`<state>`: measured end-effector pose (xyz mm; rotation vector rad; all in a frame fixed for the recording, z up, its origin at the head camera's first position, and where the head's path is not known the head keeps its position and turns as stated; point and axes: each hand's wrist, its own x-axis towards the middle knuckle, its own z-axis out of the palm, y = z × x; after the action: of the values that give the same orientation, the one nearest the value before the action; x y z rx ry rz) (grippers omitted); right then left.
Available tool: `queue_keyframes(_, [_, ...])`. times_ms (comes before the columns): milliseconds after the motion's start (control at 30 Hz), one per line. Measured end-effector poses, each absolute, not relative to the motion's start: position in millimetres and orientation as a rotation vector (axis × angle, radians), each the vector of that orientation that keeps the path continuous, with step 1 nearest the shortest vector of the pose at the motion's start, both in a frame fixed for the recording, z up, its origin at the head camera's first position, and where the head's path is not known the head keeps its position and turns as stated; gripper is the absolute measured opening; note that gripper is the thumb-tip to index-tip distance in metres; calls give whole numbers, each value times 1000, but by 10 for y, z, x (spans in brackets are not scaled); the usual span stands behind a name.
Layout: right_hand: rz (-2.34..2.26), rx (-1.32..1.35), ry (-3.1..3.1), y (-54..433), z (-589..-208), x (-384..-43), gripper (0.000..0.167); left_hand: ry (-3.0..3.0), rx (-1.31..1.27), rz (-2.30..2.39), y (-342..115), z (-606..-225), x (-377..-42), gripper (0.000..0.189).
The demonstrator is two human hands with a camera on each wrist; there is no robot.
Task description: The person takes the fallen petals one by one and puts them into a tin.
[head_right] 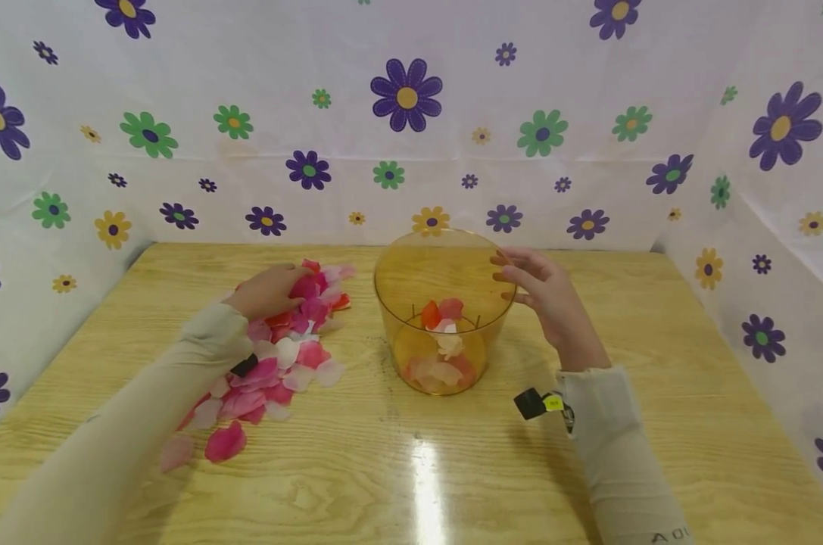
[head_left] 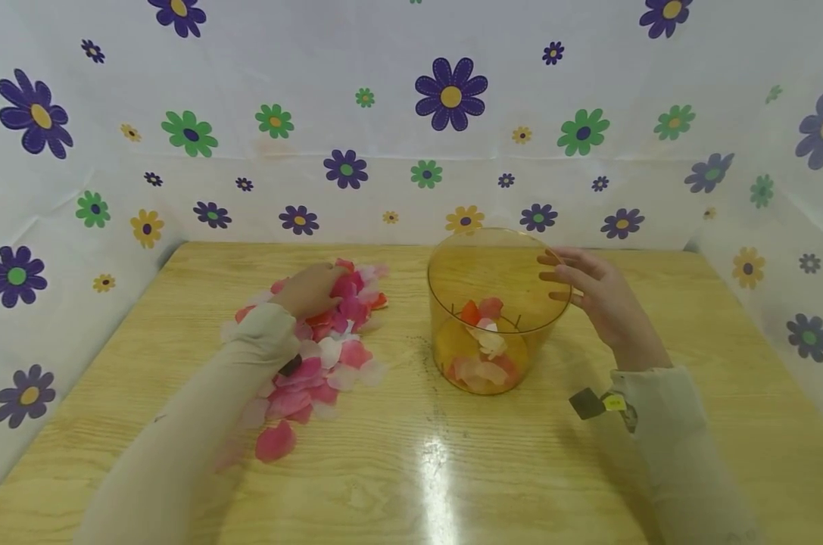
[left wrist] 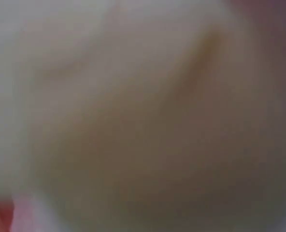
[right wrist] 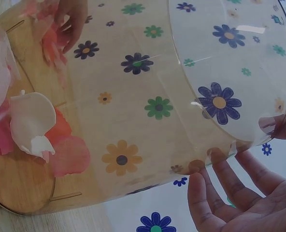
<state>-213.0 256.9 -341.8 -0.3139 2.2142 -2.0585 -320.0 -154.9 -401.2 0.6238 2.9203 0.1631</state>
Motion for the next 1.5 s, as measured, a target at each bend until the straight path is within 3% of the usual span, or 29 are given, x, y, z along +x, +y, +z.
queue_keyframes(333, [-2051, -312, 2225, 2576, -3423, -2138, 24, 2980, 745, 185, -1575, -4043, -3240, 13])
queue_keyframes(433, [-2049, -314, 2226, 2578, -3419, -2135, 22, 3014, 756, 214, -1572, -4033, -3227, 15])
queue_keyframes(633, [-2053, -315, 2222, 2584, -3411, -2134, 20, 3040, 733, 282, -1573, -4017, -3203, 38])
queue_keyframes(900, [-2044, -306, 2224, 2580, -3399, -2130, 22, 3022, 740, 254, -1582, -3980, -3196, 47])
queue_keyframes(1500, [-2047, -288, 2212, 2566, -3384, -2128, 26, 3137, 816, 256, -1595, -3969, -3266, 27])
